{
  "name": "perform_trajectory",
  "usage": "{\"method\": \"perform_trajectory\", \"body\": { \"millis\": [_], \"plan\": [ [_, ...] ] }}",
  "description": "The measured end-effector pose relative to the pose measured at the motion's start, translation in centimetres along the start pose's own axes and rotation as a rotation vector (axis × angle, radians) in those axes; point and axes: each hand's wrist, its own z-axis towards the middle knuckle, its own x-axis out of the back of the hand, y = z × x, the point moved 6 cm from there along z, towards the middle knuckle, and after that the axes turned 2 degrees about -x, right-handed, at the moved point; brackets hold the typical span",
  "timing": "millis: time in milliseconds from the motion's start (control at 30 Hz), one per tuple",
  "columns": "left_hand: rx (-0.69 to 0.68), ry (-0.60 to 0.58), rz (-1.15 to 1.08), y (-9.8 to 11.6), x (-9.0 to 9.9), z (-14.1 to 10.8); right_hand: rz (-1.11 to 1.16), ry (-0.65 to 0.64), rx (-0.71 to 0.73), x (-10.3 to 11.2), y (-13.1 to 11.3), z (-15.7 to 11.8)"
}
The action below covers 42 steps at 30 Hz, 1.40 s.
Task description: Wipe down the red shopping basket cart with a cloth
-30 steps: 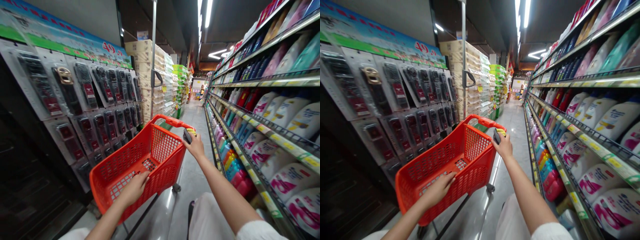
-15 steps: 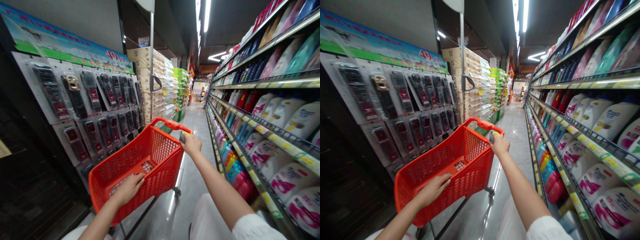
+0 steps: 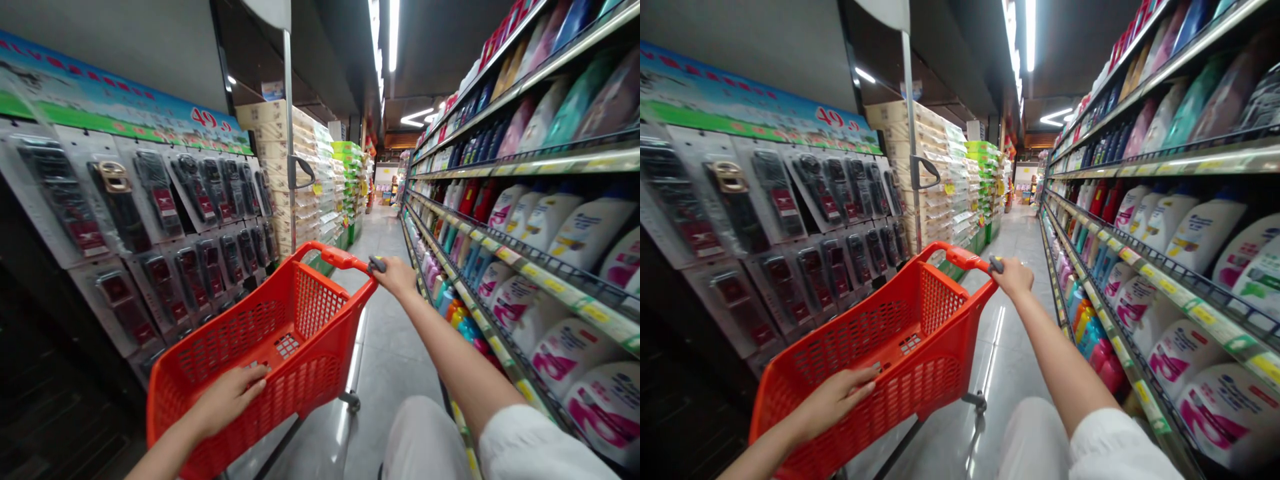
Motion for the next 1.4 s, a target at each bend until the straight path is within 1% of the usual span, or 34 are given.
{"method": "perform_trajectory", "body": {
  "millis": [67, 133, 167, 233, 300, 400, 467, 567, 633, 667, 700, 733, 800, 867, 900, 967, 1033, 1067, 1133, 1167, 1200, 1233, 1267, 1300, 1367, 1400],
  "plan": [
    [0.001, -0.055, 0.043, 1.4, 0.5, 1.8, 0.069, 0.045, -0.051, 0.3, 0.8, 1.3],
    [-0.041, -0.045, -0.057, 3.3, 0.8, 4.4, 0.125, 0.031, -0.041, -0.3, 0.5, 1.5],
    [-0.067, -0.028, -0.143, 4.2, 0.7, 5.7, 0.133, -0.007, -0.023, -0.8, 0.2, 1.5],
    [-0.112, -0.049, -0.300, 5.5, -0.2, 8.0, 0.100, -0.094, 0.016, -1.8, -0.5, 1.2],
    [-0.152, -0.058, -0.368, 5.9, -1.4, 9.5, 0.018, -0.129, 0.046, -2.1, -1.0, 1.4],
    [-0.172, -0.038, -0.382, 5.3, -2.5, 10.1, -0.116, -0.172, 0.097, -2.3, -2.3, 2.5],
    [-0.168, -0.041, -0.377, 4.7, -2.7, 10.0, -0.157, -0.191, 0.153, -2.8, -4.0, 3.3],
    [-0.147, -0.049, -0.388, 4.3, -2.7, 9.8, -0.153, -0.150, 0.208, -3.9, -6.9, 4.0],
    [-0.127, -0.045, -0.421, 4.3, -2.7, 9.9, -0.129, -0.127, 0.210, -4.6, -8.0, 4.6],
    [-0.118, -0.041, -0.444, 4.2, -2.7, 9.9, -0.128, -0.123, 0.215, -4.9, -8.1, 5.0],
    [-0.108, -0.036, -0.466, 4.1, -2.8, 10.0, -0.113, -0.130, 0.212, -5.1, -7.9, 5.5],
    [-0.098, -0.028, -0.486, 4.0, -2.8, 10.0, -0.041, -0.156, 0.185, -5.3, -7.2, 6.1],
    [-0.072, -0.016, -0.521, 3.7, -2.9, 10.0, 0.235, -0.246, 0.079, -5.6, -5.0, 7.1],
    [-0.049, -0.017, -0.554, 3.3, -3.0, 10.0, 0.552, -0.331, -0.038, -6.1, -2.6, 7.4],
    [-0.041, -0.023, -0.572, 3.2, -3.1, 10.0, 0.666, -0.357, -0.072, -6.3, -1.6, 7.1],
    [-0.032, -0.034, -0.598, 2.9, -3.2, 10.0, 0.766, -0.367, -0.078, -6.9, -0.2, 6.1],
    [-0.021, -0.025, -0.606, 2.7, -3.2, 10.2, 0.946, -0.317, -0.133, -7.6, 0.9, 4.7],
    [-0.020, -0.021, -0.612, 2.7, -3.2, 10.3, 1.052, -0.251, -0.179, -7.8, 1.4, 4.0],
    [-0.034, -0.023, -0.650, 3.0, -3.4, 10.6, 1.210, -0.036, -0.293, -8.2, 2.3, 2.4],
    [-0.046, -0.032, -0.683, 3.2, -3.4, 10.7, 1.229, 0.087, -0.346, -8.4, 2.6, 1.4],
    [-0.057, -0.047, -0.720, 3.5, -3.6, 10.9, 1.200, 0.195, -0.384, -8.6, 2.6, 0.1],
    [-0.064, -0.064, -0.754, 3.8, -3.7, 11.0, 1.147, 0.277, -0.411, -9.0, 2.3, -1.4],
    [-0.064, -0.076, -0.779, 4.1, -3.8, 11.2, 1.086, 0.324, -0.426, -9.5, 1.7, -3.1],
    [-0.062, -0.086, -0.794, 4.4, -3.8, 11.3, 1.026, 0.346, -0.429, -10.2, 0.9, -4.8],
    [-0.058, -0.093, -0.795, 4.8, -3.9, 11.5, 0.924, 0.312, -0.383, -11.8, -1.1, -8.0],
    [-0.056, -0.093, -0.785, 4.9, -3.9, 11.6, 0.908, 0.310, -0.364, -12.5, -1.9, -9.3]
  ]
}}
